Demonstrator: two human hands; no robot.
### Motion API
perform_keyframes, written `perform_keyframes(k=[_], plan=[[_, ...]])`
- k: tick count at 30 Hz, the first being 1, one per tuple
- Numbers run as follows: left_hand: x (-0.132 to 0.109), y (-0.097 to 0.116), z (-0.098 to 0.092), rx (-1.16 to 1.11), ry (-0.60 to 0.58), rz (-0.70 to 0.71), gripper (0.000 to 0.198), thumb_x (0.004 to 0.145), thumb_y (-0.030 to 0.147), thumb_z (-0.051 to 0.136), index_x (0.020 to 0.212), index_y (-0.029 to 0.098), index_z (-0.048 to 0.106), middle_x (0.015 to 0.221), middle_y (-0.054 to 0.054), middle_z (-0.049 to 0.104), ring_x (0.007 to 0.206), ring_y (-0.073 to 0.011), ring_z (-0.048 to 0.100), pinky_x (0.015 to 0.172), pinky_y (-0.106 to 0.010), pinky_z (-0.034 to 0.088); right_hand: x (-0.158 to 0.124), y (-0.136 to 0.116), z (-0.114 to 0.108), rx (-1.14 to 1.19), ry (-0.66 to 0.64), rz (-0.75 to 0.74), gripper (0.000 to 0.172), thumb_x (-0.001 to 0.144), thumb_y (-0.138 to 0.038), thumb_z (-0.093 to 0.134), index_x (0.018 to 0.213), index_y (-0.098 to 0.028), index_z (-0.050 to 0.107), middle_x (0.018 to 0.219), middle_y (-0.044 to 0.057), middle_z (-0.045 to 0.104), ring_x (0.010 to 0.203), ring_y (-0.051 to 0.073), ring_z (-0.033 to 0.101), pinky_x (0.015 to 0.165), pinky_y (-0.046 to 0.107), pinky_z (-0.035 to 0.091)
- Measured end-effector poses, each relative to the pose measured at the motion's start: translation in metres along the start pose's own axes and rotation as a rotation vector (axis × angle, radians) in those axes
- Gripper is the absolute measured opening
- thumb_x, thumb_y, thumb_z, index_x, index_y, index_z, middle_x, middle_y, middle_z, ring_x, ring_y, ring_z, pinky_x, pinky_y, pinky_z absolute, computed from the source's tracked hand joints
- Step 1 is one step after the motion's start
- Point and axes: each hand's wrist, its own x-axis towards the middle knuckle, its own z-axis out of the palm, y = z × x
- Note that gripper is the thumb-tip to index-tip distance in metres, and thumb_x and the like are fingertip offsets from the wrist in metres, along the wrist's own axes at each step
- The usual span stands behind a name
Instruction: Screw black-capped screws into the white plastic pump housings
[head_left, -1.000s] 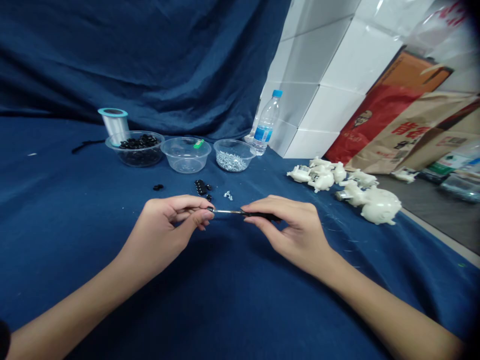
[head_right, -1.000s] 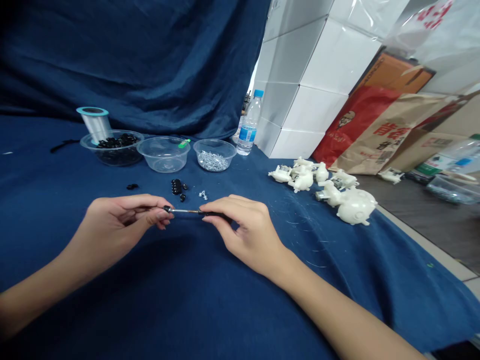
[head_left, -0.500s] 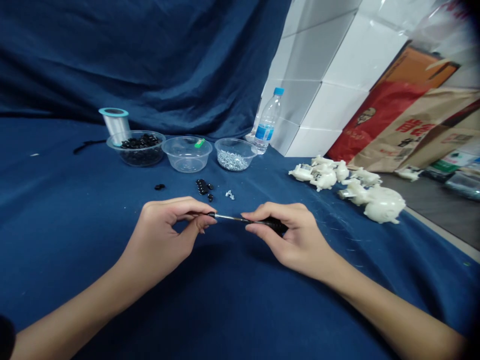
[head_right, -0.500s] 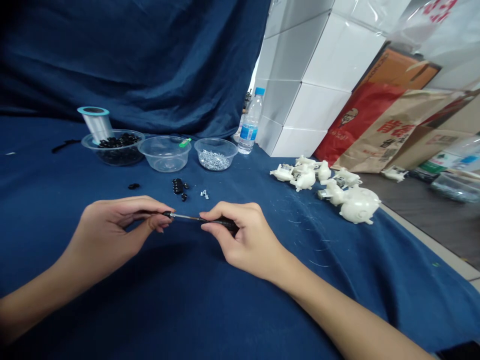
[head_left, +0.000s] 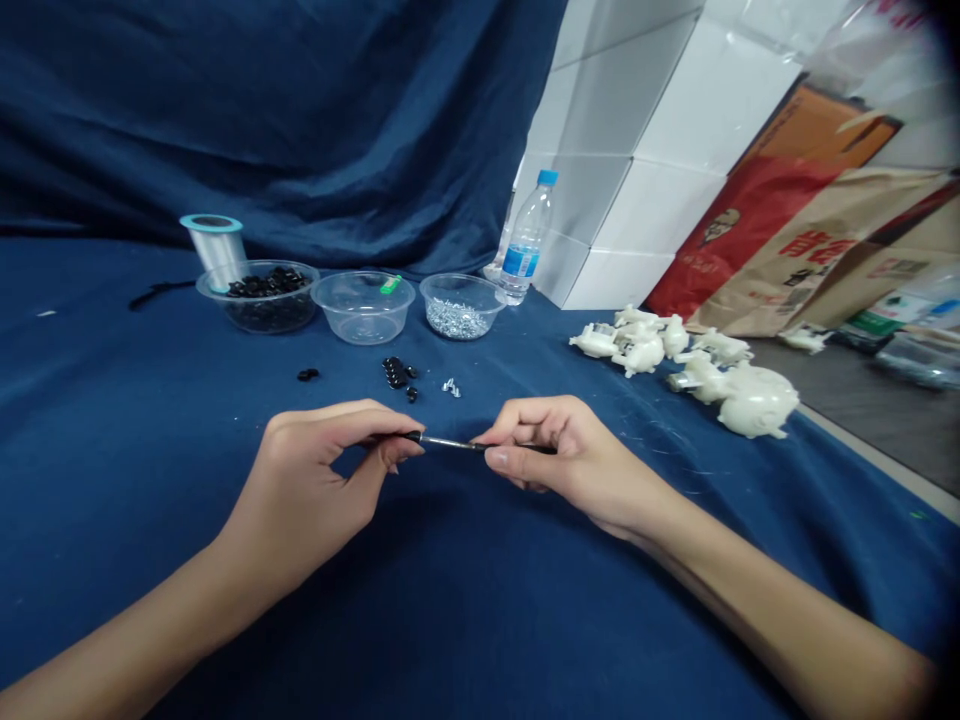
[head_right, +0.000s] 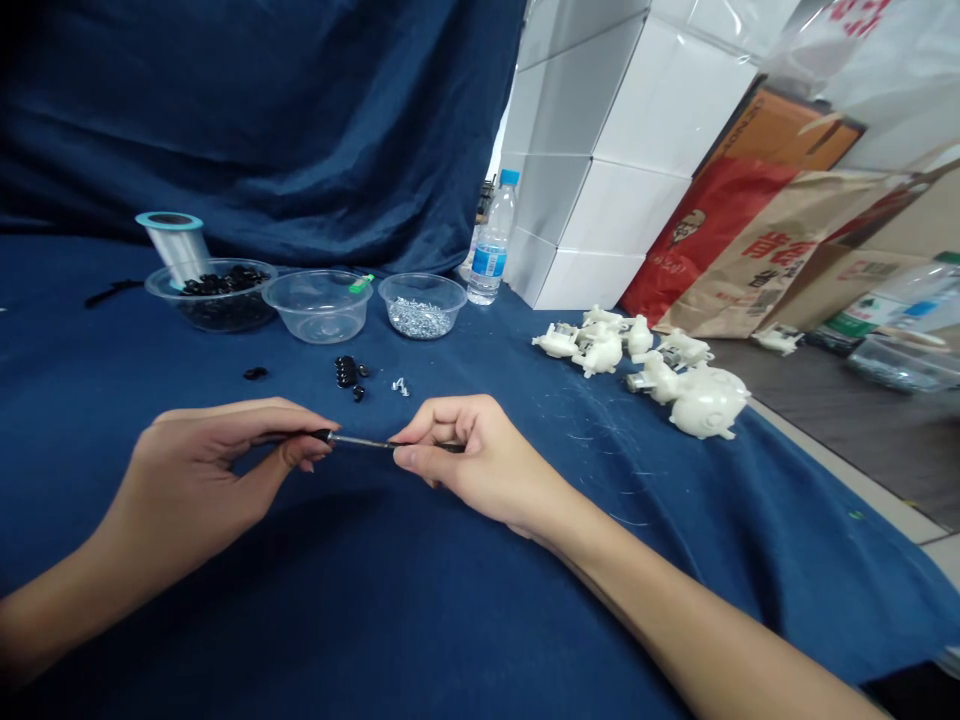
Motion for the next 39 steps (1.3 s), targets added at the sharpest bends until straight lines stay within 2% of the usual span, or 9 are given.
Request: perform_keyframes(k=[3, 6, 9, 12, 15, 18, 21, 30, 39], plan=[[-0.001, 0.000, 0.001, -0.002, 0.003, 0.032, 0.016, 0.082, 0.012, 0.064, 0.086, 0.024, 0.073, 0.077, 0.002, 0.076, 0.066, -0.0134, 0.070, 0.064, -0.024, 0.055, 0.001, 0.003, -0.003, 0.182, -0.060, 0.148, 0.023, 0.072, -0.028, 0.081, 0.074, -0.014, 0.064, 0.054, -0.004, 0.054, 0.044, 0.004, 0.036, 0.040, 0.017, 0.019], [0.000, 0.000, 0.000, 0.001, -0.004, 0.070, 0.016, 0.084, 0.012, 0.063, 0.088, 0.024, 0.073, 0.077, 0.003, 0.076, 0.067, -0.0132, 0.070, 0.064, -0.023, 0.055, 0.004, 0.010, -0.007, 0.409, -0.222, 0.300, 0.018, 0.077, -0.024, 0.076, 0.074, -0.013, 0.062, 0.051, -0.007, 0.043, 0.041, 0.001, 0.022, 0.038, 0.016, 0.012], [0.004, 0.001, -0.004, 0.008, -0.047, 0.088, 0.011, 0.086, 0.018, 0.064, 0.089, 0.024, 0.073, 0.078, 0.002, 0.075, 0.067, -0.0133, 0.069, 0.062, -0.023, 0.053, 0.007, 0.013, -0.011, 0.483, -0.335, 0.351, 0.014, 0.084, -0.023, 0.069, 0.081, -0.010, 0.065, 0.049, -0.009, 0.037, 0.040, 0.001, 0.017, 0.038, 0.016, 0.012], [0.011, -0.004, -0.009, 0.011, -0.035, 0.008, 0.012, 0.087, 0.026, 0.064, 0.093, 0.024, 0.074, 0.085, 0.001, 0.076, 0.074, -0.0156, 0.070, 0.069, -0.025, 0.053, 0.010, 0.009, -0.017, 0.409, -0.217, 0.227, 0.014, 0.086, -0.024, 0.066, 0.084, -0.011, 0.065, 0.052, -0.008, 0.039, 0.042, 0.001, 0.019, 0.040, 0.017, 0.012], [0.017, -0.015, -0.013, -0.152, 0.068, -0.234, 0.022, 0.088, 0.027, 0.063, 0.108, 0.023, 0.071, 0.089, -0.001, 0.074, 0.077, -0.0157, 0.070, 0.077, -0.027, 0.056, 0.014, 0.005, -0.025, 0.325, 0.006, 0.077, 0.013, 0.087, -0.026, 0.065, 0.085, -0.013, 0.063, 0.055, -0.006, 0.043, 0.043, 0.003, 0.023, 0.042, 0.019, 0.014], [0.022, -0.028, -0.016, -0.347, 0.133, -0.400, 0.024, 0.086, 0.030, 0.066, 0.105, 0.017, 0.070, 0.083, -0.004, 0.073, 0.073, -0.0160, 0.069, 0.072, -0.028, 0.059, 0.017, 0.007, -0.031, 0.286, 0.115, 0.052, 0.014, 0.086, -0.028, 0.066, 0.085, -0.015, 0.061, 0.056, -0.006, 0.043, 0.043, 0.004, 0.024, 0.043, 0.021, 0.014], [0.026, -0.036, -0.016, -0.436, 0.160, -0.460, 0.023, 0.084, 0.030, 0.068, 0.098, 0.013, 0.068, 0.084, -0.007, 0.074, 0.072, -0.0164, 0.068, 0.068, -0.029, 0.058, 0.018, 0.011, -0.031, 0.252, 0.123, 0.069, 0.016, 0.086, -0.030, 0.067, 0.086, -0.015, 0.061, 0.058, -0.006, 0.044, 0.044, 0.004, 0.025, 0.044, 0.021, 0.014], [0.026, -0.043, -0.008, -0.463, 0.090, -0.510, 0.024, 0.084, 0.036, 0.069, 0.094, 0.015, 0.067, 0.094, -0.009, 0.076, 0.078, -0.0168, 0.070, 0.073, -0.028, 0.058, 0.015, 0.011, -0.026, 0.176, 0.144, 0.071, 0.023, 0.083, -0.035, 0.073, 0.085, -0.016, 0.061, 0.064, -0.004, 0.048, 0.048, 0.004, 0.028, 0.045, 0.021, 0.016], [0.027, -0.046, -0.001, -0.503, 0.053, -0.530, 0.027, 0.082, 0.035, 0.071, 0.100, 0.014, 0.070, 0.096, -0.009, 0.076, 0.083, -0.0173, 0.072, 0.080, -0.030, 0.059, 0.015, 0.008, -0.023, 0.164, 0.160, 0.082, 0.024, 0.082, -0.036, 0.073, 0.084, -0.016, 0.059, 0.062, -0.005, 0.047, 0.048, 0.004, 0.029, 0.046, 0.021, 0.016]])
